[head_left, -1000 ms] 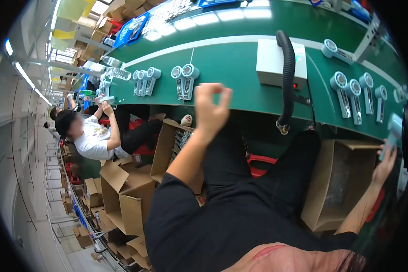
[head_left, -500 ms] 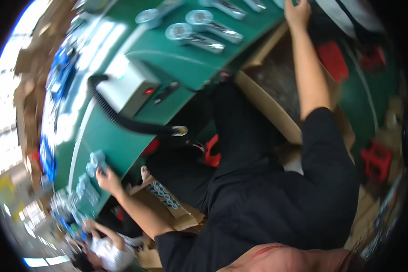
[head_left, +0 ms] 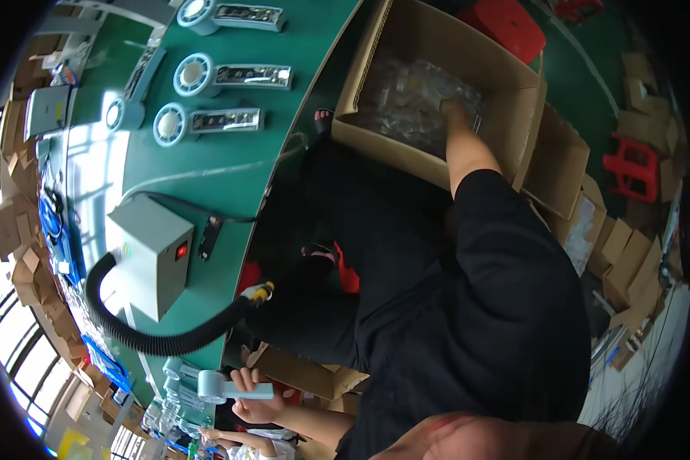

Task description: Assembling and packaging handheld electronic devices on a production line.

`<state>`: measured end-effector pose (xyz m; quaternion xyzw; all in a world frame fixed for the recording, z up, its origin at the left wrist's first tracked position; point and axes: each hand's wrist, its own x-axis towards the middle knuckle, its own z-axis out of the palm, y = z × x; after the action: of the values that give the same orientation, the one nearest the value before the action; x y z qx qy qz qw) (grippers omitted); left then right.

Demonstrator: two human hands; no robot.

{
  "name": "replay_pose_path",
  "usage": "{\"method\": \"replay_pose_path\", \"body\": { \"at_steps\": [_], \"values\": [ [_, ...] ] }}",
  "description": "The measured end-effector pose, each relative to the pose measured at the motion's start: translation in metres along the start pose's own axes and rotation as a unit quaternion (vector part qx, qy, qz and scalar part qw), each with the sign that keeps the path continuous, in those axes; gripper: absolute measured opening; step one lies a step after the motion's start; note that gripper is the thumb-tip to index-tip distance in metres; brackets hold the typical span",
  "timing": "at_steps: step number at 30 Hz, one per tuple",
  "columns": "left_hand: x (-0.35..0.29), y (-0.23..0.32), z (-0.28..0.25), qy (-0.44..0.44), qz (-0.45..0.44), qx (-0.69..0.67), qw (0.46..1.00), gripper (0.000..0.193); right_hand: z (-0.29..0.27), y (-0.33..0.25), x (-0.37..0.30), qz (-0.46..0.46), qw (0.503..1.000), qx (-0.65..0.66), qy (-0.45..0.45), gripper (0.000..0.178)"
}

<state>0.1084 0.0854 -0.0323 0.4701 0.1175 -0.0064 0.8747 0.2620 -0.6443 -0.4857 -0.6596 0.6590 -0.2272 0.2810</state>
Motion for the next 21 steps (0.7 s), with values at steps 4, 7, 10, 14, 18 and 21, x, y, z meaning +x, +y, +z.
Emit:
{"method": "replay_pose_path", "body": {
  "at_steps": [4,7,10,14,18,21],
  "values": [
    [0.010,-0.070,0.013,-0.022,-0.046,-0.043,0.998,0.055,-0.005,0.099,0.050,0.018,0.967,-0.235,-0.102,0.052],
    [-0.011,-0.125,-0.029,0.085,-0.149,0.075,0.982,0.048,-0.024,0.127,0.095,0.029,0.926,-0.352,-0.134,0.060],
    [-0.024,-0.148,-0.022,0.232,-0.204,0.287,0.907,0.049,-0.040,0.120,0.022,-0.057,0.895,-0.386,-0.217,0.060],
    [-0.002,-0.185,0.003,0.276,-0.222,0.286,0.890,0.050,-0.048,0.082,0.027,-0.113,0.881,-0.421,-0.183,0.062],
    [0.006,-0.187,0.000,0.181,-0.200,0.183,0.945,0.051,-0.047,0.079,0.027,-0.118,0.898,-0.391,-0.163,0.064],
    [0.025,-0.197,0.004,0.113,-0.156,0.128,0.973,0.052,-0.042,0.058,0.033,-0.079,0.952,-0.227,-0.191,0.064]
  ]
}}
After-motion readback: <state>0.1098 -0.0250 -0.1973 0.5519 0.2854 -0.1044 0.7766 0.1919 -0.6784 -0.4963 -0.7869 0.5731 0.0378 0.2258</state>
